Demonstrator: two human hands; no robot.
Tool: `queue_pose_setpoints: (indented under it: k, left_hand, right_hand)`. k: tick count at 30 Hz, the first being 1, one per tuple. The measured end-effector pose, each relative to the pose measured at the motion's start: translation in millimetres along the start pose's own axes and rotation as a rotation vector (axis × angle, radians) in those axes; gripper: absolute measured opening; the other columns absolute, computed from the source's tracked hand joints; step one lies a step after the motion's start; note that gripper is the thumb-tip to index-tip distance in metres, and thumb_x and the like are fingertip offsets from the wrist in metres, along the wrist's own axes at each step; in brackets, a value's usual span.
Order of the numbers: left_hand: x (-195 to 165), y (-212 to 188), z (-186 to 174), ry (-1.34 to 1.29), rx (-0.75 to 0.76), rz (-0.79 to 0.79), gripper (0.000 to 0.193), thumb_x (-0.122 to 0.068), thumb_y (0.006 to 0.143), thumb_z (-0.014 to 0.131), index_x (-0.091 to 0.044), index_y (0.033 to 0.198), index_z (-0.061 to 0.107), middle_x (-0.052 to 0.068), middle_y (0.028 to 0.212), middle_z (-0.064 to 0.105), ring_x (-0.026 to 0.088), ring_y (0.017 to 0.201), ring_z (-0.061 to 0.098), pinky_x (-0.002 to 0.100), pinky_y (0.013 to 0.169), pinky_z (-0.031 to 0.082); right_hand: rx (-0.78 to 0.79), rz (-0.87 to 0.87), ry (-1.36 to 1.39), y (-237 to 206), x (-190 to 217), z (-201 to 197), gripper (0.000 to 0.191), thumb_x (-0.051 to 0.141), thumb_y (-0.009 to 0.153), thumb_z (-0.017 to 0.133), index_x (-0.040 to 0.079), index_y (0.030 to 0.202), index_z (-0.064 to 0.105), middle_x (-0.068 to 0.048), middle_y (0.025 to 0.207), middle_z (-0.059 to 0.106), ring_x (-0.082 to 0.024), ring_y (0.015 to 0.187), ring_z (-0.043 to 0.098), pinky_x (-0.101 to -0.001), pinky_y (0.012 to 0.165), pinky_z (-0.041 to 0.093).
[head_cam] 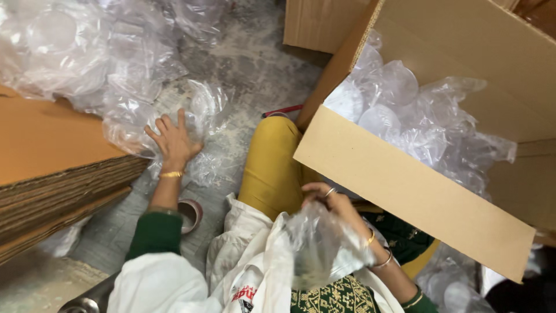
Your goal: The person sits on the floor, folds and tapes a cardboard box shut with red tape, then reopens it and places plastic-wrapped containers one at a time into the box, arranging them and adding plastic wrapping on top.
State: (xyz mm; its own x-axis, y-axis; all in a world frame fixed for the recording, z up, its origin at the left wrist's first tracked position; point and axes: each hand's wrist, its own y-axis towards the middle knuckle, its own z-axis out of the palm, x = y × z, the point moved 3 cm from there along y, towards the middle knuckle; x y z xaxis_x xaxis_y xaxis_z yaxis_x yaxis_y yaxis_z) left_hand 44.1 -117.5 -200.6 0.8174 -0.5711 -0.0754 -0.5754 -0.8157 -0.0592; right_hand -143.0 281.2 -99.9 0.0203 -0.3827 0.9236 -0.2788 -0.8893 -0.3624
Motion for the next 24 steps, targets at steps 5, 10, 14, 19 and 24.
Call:
queue_pose_setpoints:
  k: [5,10,14,19,24]
  left_hand:
    - [-45,-72,-44,-0.216,-0.548,0.322,0.106,-0.051,0.074,0.086,-0.015,0.158,0.034,0.026,0.151,0.036,0.044,0.145,0.033,0.075,0.115,0.014]
    - [-128,-142,-56,-0.573,-0.225,0.904,0.091,-0.031,0.062,0.084,-0.018,0.146,0.051,0.021,0.146,0.040,0.043,0.136,0.040,0.054,0.114,0.036]
    - [-154,-147,-61,-0.616,-0.091,0.914,0.089,-0.036,0.063,0.086,-0.009,0.142,0.055,0.030,0.158,0.028,0.050,0.142,0.031,0.059,0.114,0.033]
    - [-167,-152,-86,-0.319,-0.044,0.964,0.059,-0.041,0.063,0.087,-0.014,0.108,0.061,0.024,0.160,0.028,0.048,0.143,0.031,0.061,0.113,0.031]
    - [-160,-180,-126,-1.388,0.179,0.769,0.060,-0.037,0.085,0.074,-0.006,0.135,0.061,0.015,0.145,0.049,0.031,0.134,0.049,0.044,0.116,0.038]
  right_hand:
    - [-0.183,-0.108,0.031,-23,32,-8,0.034,0.018,0.096,0.063,0.008,0.129,0.062,-0.008,0.111,0.068,-0.021,0.103,0.067,-0.0338,0.093,0.056]
    - [-0.274,-0.244,-0.168,-20,67,7,0.026,0.017,0.091,0.071,0.008,0.115,0.068,-0.008,0.108,0.066,-0.024,0.102,0.066,-0.0353,0.092,0.055]
    - [-0.354,-0.466,-0.377,-33,87,17,0.019,0.015,0.087,0.077,0.007,0.104,0.073,-0.007,0.106,0.065,-0.025,0.102,0.065,-0.0364,0.091,0.055]
    - [-0.305,-1.059,-0.570,-56,92,28,0.013,0.014,0.081,0.079,0.011,0.094,0.078,-0.004,0.100,0.067,-0.026,0.110,0.065,-0.0600,0.120,0.039]
    - [-0.115,-1.283,-0.546,-66,70,51,0.009,0.007,0.086,0.082,0.008,0.094,0.077,-0.011,0.113,0.073,-0.032,0.128,0.062,-0.0555,0.122,0.032]
